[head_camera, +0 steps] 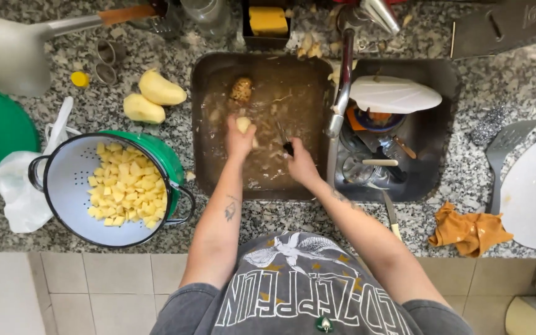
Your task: The person peels potatoes over a kitchen sink using a peeler, placing the skins into the sink. After peeling, they rinse the potato under running water and briefly stir a pan of diced potatoes on the stove.
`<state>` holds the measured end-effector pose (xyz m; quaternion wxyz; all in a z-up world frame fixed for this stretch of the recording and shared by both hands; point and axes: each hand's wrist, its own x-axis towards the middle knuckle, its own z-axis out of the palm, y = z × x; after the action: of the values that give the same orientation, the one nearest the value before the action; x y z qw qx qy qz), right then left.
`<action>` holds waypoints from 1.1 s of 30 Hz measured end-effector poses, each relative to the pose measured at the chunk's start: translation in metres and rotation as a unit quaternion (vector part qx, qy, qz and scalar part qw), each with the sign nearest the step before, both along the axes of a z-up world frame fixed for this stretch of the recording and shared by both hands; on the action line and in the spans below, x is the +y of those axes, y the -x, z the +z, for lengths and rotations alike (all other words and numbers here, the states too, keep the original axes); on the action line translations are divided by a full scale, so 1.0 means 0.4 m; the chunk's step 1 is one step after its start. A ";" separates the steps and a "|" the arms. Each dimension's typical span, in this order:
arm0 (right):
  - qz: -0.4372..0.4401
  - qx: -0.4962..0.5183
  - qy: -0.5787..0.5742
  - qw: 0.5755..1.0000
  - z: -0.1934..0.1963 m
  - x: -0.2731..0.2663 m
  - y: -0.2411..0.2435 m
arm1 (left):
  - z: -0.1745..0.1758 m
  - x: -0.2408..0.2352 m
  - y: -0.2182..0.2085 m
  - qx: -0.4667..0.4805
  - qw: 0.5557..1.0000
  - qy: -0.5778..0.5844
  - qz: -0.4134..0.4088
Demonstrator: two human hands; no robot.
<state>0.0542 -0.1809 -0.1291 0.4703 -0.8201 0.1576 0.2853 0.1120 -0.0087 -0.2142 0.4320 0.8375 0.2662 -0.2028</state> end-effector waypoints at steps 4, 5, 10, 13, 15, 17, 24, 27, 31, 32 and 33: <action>-0.140 0.005 -0.007 0.990 0.038 -0.003 0.000 | 0.172 -0.049 0.001 -0.053 0.923 0.342 0.169; -0.214 0.055 -0.129 0.967 0.092 0.009 -0.010 | 0.181 -0.061 0.002 -0.051 0.886 0.411 0.210; -0.289 0.123 -0.377 0.871 0.172 0.069 -0.009 | 0.291 -0.102 0.004 -0.097 0.822 0.484 0.283; -0.253 0.073 -0.418 0.869 0.189 0.073 0.014 | 0.315 -0.080 0.012 -0.134 0.813 0.497 0.273; -0.250 -0.037 -0.350 0.902 0.211 0.074 0.026 | 0.330 -0.069 0.018 -0.179 0.780 0.534 0.273; -0.251 -0.062 -0.321 0.911 0.249 0.075 0.030 | 0.288 -0.057 0.038 -0.180 0.817 0.487 0.252; -0.210 -0.252 -0.097 0.940 0.175 0.041 0.052 | 0.178 -0.004 0.104 -0.062 0.985 -0.017 -0.163; -0.182 -0.274 0.001 0.944 0.207 0.068 0.062 | 0.234 -0.042 0.129 0.079 0.882 0.458 0.077; -0.081 -0.321 -0.012 0.944 0.195 0.081 0.040 | 0.323 -0.042 0.109 -0.009 0.865 0.474 0.164; -0.093 -0.298 -0.041 0.949 0.215 0.088 0.025 | 0.332 -0.027 0.089 -0.005 0.812 0.541 0.221; -0.106 -0.265 -0.068 0.956 0.238 0.091 0.040 | 0.339 -0.017 0.101 0.009 0.750 0.600 0.280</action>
<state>0.0381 -0.1445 -0.0340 0.5777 -0.8107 0.0938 0.0168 0.0716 -0.0156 -0.0786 0.8806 0.2926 0.3159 -0.1980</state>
